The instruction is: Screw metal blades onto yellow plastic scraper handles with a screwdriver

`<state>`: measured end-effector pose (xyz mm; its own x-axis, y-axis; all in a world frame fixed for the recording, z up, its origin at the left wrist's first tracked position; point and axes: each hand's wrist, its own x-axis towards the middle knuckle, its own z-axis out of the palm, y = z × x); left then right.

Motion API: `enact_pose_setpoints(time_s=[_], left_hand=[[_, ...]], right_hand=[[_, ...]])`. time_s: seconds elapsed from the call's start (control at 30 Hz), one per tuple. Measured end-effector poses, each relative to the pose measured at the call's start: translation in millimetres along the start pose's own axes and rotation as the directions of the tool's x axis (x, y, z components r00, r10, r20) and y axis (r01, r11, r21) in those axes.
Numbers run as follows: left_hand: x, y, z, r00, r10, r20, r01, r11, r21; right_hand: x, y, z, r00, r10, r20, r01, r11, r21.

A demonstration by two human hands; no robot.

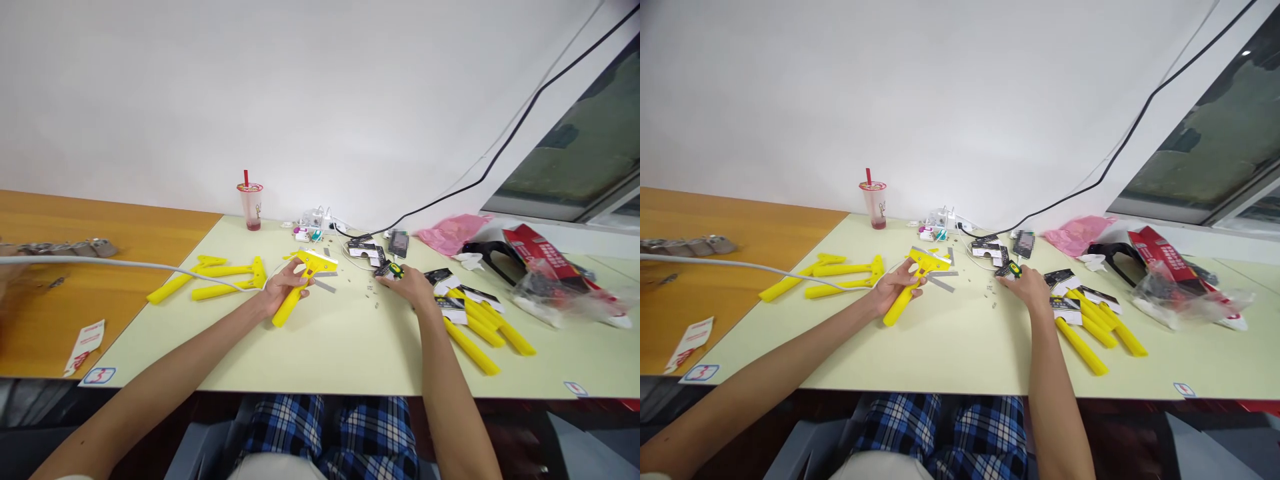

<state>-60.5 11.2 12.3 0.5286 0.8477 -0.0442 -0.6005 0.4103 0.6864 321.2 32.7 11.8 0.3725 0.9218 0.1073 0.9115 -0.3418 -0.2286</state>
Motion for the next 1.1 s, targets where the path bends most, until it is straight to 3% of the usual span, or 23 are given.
enact_pose_setpoints(time_s=[0.4, 0.57, 0.7, 0.73, 0.8, 0.87, 0.9, 0.93, 1.1], left_hand=[[1.1, -3.1, -0.6, 1.000, -0.009, -0.005, 0.009, 1.000, 0.016], [2.2, -4.2, -1.2, 0.999, 0.002, -0.039, -0.001, 1.000, 0.030], [3.0, -6.1, -3.4, 0.999, 0.006, -0.047, -0.004, 0.999, 0.042], [3.2, -6.5, -4.3, 0.999, 0.010, -0.047, -0.008, 0.999, 0.044], [3.5, -7.2, -5.7, 0.999, 0.022, -0.046, -0.019, 0.999, 0.048], [3.7, -7.5, -6.3, 0.998, 0.032, -0.047, -0.030, 0.998, 0.052], [3.8, -7.5, -6.1, 0.998, 0.035, -0.053, -0.032, 0.998, 0.052], [3.9, -7.4, -5.7, 0.997, 0.035, -0.063, -0.032, 0.998, 0.051], [4.9, -7.8, -3.5, 0.993, 0.036, -0.114, -0.031, 0.999, 0.042]], right_hand=[[6.1, 3.1, 10.7, 0.998, 0.057, -0.039, -0.046, 0.969, 0.244], [8.1, -2.7, 5.7, 0.982, 0.071, -0.175, 0.027, 0.863, 0.505], [2.9, -18.3, -1.8, 0.935, 0.150, -0.321, 0.156, 0.640, 0.753], [0.3, -23.4, -3.3, 0.934, 0.164, -0.317, 0.184, 0.539, 0.822], [-5.7, -34.0, -5.8, 0.965, 0.129, -0.227, 0.192, 0.242, 0.951], [-12.5, -43.9, -7.7, 0.994, 0.001, -0.106, 0.106, -0.046, 0.993], [-15.8, -48.3, -8.5, 0.996, -0.070, -0.057, 0.046, -0.152, 0.987], [-19.1, -52.3, -9.1, 0.991, -0.132, -0.019, -0.009, -0.209, 0.978], [-31.9, -66.7, -9.0, 0.929, -0.348, 0.125, -0.232, -0.284, 0.931]])
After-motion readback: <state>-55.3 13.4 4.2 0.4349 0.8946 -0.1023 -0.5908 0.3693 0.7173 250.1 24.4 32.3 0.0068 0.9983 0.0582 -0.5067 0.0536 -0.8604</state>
